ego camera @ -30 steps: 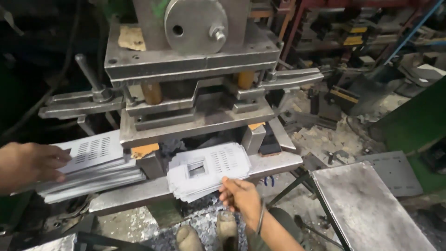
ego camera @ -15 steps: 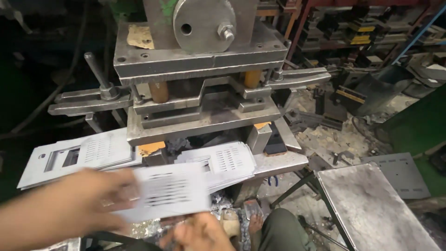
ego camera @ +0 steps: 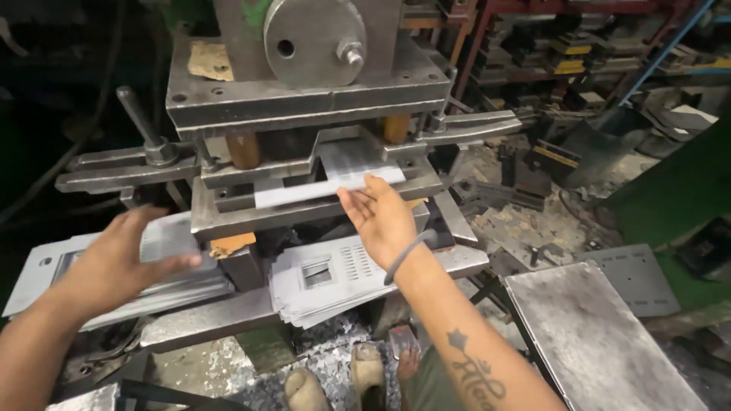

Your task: Placing metal sheets into a press machine to be stamped and then removing them to a stack.

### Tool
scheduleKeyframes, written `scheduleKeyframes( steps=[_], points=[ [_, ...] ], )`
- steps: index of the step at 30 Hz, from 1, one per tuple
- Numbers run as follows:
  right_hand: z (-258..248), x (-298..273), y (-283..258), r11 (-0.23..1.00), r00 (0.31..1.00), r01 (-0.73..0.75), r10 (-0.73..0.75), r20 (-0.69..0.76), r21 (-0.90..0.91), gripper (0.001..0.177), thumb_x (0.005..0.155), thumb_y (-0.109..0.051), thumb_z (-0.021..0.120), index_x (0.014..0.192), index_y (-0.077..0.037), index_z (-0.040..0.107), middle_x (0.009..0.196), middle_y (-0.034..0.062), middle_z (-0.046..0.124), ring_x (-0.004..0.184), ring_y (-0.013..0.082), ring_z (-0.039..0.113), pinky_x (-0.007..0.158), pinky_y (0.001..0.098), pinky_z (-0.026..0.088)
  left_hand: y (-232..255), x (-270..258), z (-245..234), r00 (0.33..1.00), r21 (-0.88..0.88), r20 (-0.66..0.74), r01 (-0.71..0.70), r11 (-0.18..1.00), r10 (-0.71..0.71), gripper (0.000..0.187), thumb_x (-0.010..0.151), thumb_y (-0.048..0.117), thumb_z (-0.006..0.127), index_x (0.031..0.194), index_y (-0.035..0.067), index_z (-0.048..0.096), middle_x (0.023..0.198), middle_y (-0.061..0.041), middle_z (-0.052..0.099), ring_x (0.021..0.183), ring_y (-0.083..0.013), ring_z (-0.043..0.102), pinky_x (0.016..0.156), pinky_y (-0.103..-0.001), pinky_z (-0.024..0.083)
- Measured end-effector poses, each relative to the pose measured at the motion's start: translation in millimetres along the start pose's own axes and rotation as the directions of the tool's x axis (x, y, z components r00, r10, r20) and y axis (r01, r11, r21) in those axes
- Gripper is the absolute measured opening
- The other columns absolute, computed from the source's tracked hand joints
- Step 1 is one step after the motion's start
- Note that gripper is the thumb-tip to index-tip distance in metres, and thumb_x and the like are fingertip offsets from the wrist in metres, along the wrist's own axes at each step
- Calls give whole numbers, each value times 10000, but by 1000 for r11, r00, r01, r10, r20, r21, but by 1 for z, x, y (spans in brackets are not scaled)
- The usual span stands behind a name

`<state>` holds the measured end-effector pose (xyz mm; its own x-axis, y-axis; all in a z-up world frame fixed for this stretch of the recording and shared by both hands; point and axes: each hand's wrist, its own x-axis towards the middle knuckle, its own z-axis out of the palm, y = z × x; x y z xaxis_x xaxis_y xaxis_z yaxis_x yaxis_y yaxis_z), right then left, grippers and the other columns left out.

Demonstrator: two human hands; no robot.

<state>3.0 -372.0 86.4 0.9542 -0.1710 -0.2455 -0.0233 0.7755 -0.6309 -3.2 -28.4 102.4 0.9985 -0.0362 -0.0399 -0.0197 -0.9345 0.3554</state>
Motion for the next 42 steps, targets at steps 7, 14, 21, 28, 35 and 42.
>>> scheduleKeyframes(
  steps=[7,14,21,28,35,42],
  points=[
    [25,-13,11,880,998,-29,49,31,-474,222,1027,-29,503,1188,45,636,898,152,705,727,209,686,636,292,585,-79,32,86,1000,408,-4,-27,913,31,1486,471,1006,680,1593,187,151,1692,-120,112,1579,-298,65,1187,-564,211],
    [67,33,-1,628,1000,-29,20,-22,-778,275,900,-4,389,1037,93,607,717,158,684,436,175,558,337,274,319,-75,27,82,1000,322,-22,-6,947,14,1439,480,943,710,1589,191,187,1688,-121,140,1572,-305,94,1162,-612,238],
    [56,51,-4,813,967,-195,66,-247,-548,301,944,-34,394,805,59,644,645,135,615,405,139,431,329,223,297,-73,23,83,998,267,-61,-12,964,30,1409,478,937,726,1573,193,243,1681,-116,166,1568,-300,106,1161,-586,210],
    [48,75,17,940,987,-139,108,-117,-311,249,866,77,316,941,94,553,764,187,594,509,149,458,359,228,266,-72,29,82,1000,320,-13,7,948,-3,1421,477,985,661,1587,229,196,1693,-85,135,1575,-290,76,1163,-622,211],
    [49,71,13,920,982,-171,130,-136,-353,265,886,68,320,972,72,571,784,172,610,502,128,447,352,223,227,-73,27,79,1000,270,-5,-14,963,16,1405,494,957,670,1578,191,213,1689,-123,133,1582,-298,56,1153,-624,198],
    [45,75,16,921,985,-163,131,-114,-355,189,941,20,373,944,26,562,781,150,588,493,116,427,357,221,205,-77,26,82,998,241,-30,-41,970,49,1386,507,936,675,1571,163,238,1682,-154,146,1578,-315,69,1142,-629,200]
  ],
)
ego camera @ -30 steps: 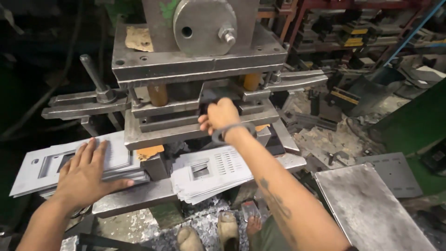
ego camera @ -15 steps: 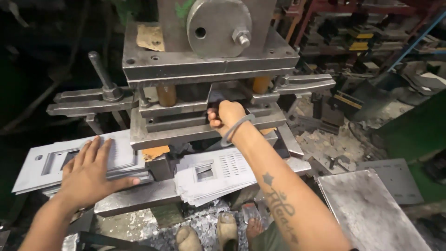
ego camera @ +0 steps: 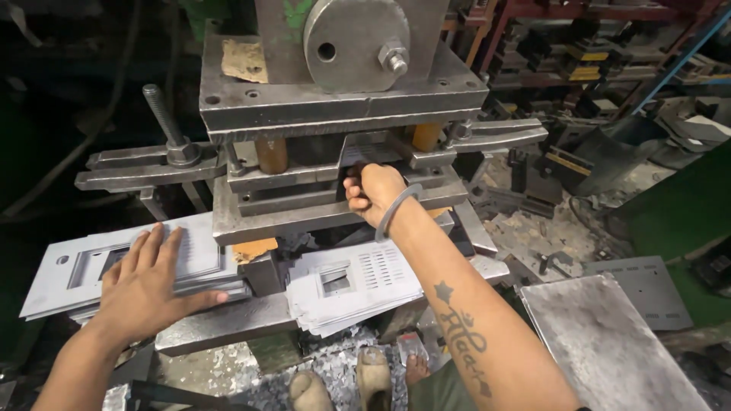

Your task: Placing metal sheets into a press machine to be stamped and then removing them to a stack.

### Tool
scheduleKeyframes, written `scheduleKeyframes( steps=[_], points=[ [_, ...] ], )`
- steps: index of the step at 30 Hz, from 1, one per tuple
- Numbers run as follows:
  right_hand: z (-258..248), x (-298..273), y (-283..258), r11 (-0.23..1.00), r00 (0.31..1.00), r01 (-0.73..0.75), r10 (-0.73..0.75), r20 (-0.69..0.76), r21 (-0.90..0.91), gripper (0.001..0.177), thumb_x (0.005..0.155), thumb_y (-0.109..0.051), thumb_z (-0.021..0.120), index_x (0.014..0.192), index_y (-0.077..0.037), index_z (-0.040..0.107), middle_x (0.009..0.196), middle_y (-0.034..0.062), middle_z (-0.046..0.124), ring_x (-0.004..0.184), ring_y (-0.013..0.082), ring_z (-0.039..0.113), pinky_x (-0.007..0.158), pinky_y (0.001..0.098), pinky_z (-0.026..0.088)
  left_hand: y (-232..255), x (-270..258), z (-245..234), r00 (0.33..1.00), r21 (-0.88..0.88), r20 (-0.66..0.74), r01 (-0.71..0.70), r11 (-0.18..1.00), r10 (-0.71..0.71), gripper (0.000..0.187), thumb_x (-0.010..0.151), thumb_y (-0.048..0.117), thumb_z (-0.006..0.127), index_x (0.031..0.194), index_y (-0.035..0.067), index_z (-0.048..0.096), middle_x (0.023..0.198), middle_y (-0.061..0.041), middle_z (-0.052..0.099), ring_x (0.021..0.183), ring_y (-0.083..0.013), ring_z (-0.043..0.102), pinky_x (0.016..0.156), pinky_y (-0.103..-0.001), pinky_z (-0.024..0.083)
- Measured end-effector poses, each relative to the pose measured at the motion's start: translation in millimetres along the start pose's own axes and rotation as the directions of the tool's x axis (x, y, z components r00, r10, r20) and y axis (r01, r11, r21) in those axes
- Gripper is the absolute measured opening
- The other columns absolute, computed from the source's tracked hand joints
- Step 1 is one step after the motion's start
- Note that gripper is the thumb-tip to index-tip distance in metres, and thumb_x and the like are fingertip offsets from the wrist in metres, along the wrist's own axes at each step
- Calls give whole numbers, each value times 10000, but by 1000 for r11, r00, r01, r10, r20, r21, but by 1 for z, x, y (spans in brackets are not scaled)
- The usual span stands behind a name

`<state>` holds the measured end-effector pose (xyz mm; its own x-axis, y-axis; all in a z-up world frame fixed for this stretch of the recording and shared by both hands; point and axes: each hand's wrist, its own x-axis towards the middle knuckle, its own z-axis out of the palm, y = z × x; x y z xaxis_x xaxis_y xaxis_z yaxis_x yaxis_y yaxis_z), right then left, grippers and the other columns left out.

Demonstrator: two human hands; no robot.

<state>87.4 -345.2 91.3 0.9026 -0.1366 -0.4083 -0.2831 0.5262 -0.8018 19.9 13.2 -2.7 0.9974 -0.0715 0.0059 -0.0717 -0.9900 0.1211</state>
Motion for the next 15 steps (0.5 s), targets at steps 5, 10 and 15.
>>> scheduleKeyframes(
  steps=[5,10,15],
  points=[
    [0,-1,0,1000,1000,-1,1,-7,-9,203,932,27,369,935,30,572,757,143,588,474,107,420,345,220,191,1,-1,-1,1000,-9,3,8,1000,-8,1371,509,923,679,1571,176,238,1682,-161,144,1575,-325,72,1126,-649,200],
    [3,-9,-3,1000,1000,6,-6,-20,-3,230,924,43,334,995,53,553,772,159,596,472,107,410,340,224,189,2,0,-1,1000,-10,-20,0,1000,0,1343,529,916,666,1565,164,260,1676,-168,168,1572,-331,92,1127,-657,210],
    [6,-18,-4,1000,999,14,-13,-31,27,311,857,59,274,1024,35,536,791,169,581,499,117,407,359,224,200,-1,0,3,1000,-11,-9,11,1000,-11,1347,523,929,657,1566,180,248,1680,-143,157,1578,-315,74,1138,-638,192]
  ],
)
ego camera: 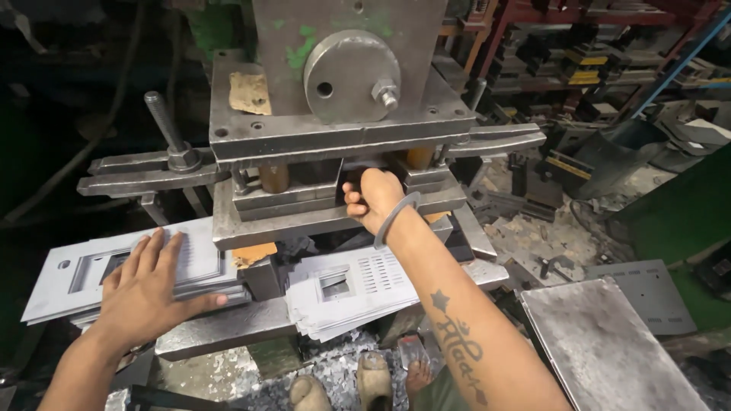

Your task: Placing metal sheets into a press machine to be stamped and then removing them to a stack.

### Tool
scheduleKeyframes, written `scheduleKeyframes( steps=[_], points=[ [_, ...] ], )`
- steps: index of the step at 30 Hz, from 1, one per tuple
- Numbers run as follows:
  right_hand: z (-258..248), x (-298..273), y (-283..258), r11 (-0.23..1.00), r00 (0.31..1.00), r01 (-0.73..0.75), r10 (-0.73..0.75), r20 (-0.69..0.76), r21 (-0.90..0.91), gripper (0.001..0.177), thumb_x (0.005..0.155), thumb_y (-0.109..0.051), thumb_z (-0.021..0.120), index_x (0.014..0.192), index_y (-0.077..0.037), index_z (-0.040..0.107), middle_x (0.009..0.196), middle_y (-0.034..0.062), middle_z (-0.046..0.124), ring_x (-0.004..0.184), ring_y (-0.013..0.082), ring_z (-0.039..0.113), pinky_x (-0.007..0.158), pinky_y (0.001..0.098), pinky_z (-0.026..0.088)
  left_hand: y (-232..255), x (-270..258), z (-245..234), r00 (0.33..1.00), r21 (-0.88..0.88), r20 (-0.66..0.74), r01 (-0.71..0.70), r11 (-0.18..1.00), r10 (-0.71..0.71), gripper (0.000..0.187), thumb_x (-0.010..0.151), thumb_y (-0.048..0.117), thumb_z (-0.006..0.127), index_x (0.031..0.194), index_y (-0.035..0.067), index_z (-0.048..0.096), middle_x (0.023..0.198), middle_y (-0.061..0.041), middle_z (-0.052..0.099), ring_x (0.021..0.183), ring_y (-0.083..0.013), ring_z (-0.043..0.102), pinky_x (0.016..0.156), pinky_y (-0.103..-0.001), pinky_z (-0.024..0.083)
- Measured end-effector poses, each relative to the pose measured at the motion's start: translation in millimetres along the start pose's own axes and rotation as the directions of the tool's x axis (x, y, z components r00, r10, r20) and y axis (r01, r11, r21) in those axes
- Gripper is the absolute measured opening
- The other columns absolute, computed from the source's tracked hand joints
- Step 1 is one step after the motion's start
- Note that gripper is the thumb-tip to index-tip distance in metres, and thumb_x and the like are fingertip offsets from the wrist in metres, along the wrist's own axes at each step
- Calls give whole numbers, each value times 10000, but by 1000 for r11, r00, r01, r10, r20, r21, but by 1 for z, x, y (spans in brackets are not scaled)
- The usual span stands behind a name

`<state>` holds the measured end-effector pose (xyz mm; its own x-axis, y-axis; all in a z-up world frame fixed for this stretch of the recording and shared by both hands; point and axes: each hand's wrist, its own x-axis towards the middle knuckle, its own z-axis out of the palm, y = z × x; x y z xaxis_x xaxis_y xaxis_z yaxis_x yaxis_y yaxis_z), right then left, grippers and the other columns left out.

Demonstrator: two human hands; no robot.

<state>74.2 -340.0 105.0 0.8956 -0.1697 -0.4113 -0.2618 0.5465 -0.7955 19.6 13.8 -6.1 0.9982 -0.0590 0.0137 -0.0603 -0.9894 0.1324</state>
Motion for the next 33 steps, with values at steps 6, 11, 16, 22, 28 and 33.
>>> scheduleKeyframes(
  steps=[6,11,16,22,28,33],
  points=[
    [-7,36,-3,943,984,-147,109,141,299,125,941,56,441,952,9,557,793,115,579,544,105,461,396,208,262,2,2,-5,1000,5,5,24,1000,-24,1310,537,915,639,1570,210,252,1687,-116,163,1574,-299,94,1140,-637,215],
    [-50,-59,43,974,984,61,-95,148,217,14,971,-3,553,959,2,546,825,118,625,530,87,477,420,178,388,-4,-4,-5,1000,-50,-2,-15,999,15,1194,609,849,612,1559,213,268,1682,-110,165,1571,-297,107,1142,-628,206],
    [-97,-130,97,983,997,-15,29,-73,186,59,1026,-25,583,1019,21,547,779,156,647,452,129,454,372,235,376,-14,-10,-42,993,-272,106,-15,962,45,979,684,571,727,1517,218,354,1664,-79,230,1481,-340,328,1176,-583,340],
    [-145,-95,137,989,995,-72,79,-55,127,85,995,-71,622,1018,10,614,852,175,679,514,150,469,353,233,293,-85,2,-33,987,105,135,76,992,-90,753,699,457,885,1329,161,599,1180,-59,738,1038,-190,776,934,-321,655],
    [-166,-105,128,973,976,-216,213,-50,-79,360,1055,-292,626,889,27,634,644,81,551,441,92,363,344,219,220,-130,45,-18,983,62,165,74,995,-83,634,632,277,987,1213,281,734,1141,138,861,1025,-22,855,925,-220,691],
    [-172,-111,129,965,976,-218,213,-52,-146,357,1053,-288,610,898,28,668,676,94,578,476,113,389,383,233,216,-180,61,-18,987,-693,158,89,716,31,589,390,-372,1010,895,-201,759,738,-412,906,676,-468,877,717,-527,700]
  ],
)
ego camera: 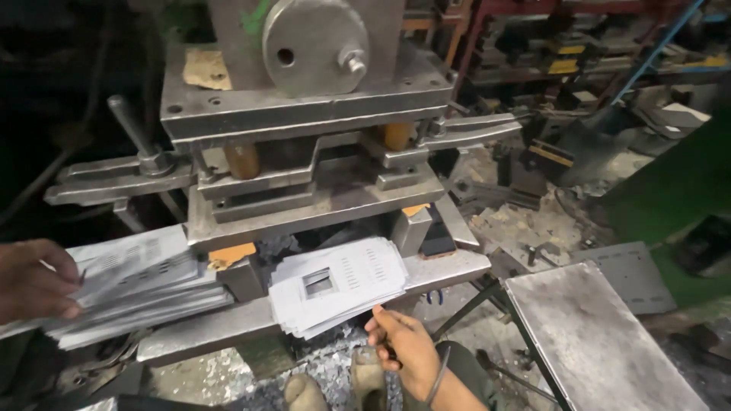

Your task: Placing metal sheets into a press machine to be stamped and then removing them to a stack.

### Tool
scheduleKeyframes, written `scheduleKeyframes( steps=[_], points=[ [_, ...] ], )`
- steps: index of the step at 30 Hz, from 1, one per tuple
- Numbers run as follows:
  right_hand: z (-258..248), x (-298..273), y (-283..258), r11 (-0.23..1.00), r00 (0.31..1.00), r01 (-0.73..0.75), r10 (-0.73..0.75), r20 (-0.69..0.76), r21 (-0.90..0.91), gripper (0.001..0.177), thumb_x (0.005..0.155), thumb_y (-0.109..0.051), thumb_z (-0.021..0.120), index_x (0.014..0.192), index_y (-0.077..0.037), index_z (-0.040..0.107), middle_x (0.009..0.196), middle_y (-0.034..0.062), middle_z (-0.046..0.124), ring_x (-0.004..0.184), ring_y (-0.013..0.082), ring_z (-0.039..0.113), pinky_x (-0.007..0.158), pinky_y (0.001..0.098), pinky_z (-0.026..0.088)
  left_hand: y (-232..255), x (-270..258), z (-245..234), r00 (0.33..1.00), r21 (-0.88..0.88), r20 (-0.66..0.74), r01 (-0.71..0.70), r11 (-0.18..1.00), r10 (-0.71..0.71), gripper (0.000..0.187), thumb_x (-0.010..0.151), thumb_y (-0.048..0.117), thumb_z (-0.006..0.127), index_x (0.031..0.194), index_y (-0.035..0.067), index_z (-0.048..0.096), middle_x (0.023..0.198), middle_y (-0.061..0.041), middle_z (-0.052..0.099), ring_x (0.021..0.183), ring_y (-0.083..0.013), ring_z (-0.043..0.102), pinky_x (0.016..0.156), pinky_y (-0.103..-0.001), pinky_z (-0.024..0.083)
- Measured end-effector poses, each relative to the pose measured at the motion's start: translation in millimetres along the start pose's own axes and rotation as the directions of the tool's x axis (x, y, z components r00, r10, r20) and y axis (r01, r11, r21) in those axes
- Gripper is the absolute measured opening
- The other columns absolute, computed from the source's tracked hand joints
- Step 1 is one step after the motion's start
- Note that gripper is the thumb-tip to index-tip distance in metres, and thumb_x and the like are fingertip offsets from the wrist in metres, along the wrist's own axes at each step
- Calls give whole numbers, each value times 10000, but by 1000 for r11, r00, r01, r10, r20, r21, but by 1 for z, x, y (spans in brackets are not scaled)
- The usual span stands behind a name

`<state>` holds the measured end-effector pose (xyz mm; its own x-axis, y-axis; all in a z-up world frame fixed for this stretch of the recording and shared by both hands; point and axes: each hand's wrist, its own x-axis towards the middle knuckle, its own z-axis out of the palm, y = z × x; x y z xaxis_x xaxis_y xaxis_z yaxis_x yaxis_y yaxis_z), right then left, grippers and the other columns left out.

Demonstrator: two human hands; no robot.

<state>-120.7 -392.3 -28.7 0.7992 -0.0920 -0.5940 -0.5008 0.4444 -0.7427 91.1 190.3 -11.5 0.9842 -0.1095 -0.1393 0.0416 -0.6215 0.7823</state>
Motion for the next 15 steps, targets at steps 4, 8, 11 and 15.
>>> scheduleKeyframes(
  steps=[4,8,11,15],
  points=[
    [5,1,28,998,994,10,-3,111,-55,234,1035,-142,631,918,36,726,636,107,664,379,92,416,315,231,255,75,-77,18,992,-223,-121,7,975,-35,749,263,-550,876,914,-259,648,564,-474,711,366,-592,680,370,-610,546],
    [49,-36,38,991,880,134,-112,461,-15,290,973,-124,653,1190,67,651,992,200,727,594,148,595,467,225,401,237,-141,59,905,409,226,247,878,-360,511,547,54,1124,955,110,822,776,-90,849,700,-195,820,651,-334,646],
    [92,-65,26,966,820,216,-257,511,139,493,942,-126,618,1367,108,529,1036,247,720,741,204,691,566,246,570,286,-172,123,868,605,318,123,786,-381,447,708,379,982,1063,360,713,1071,160,855,1029,16,815,902,-230,650],
    [122,-71,-5,933,971,233,-241,-5,273,392,930,34,601,1306,143,595,968,308,740,674,335,670,517,367,574,286,-173,178,947,576,316,-241,781,59,551,759,465,849,1229,340,592,1277,102,691,1053,-130,765,926,-353,644]
  ],
)
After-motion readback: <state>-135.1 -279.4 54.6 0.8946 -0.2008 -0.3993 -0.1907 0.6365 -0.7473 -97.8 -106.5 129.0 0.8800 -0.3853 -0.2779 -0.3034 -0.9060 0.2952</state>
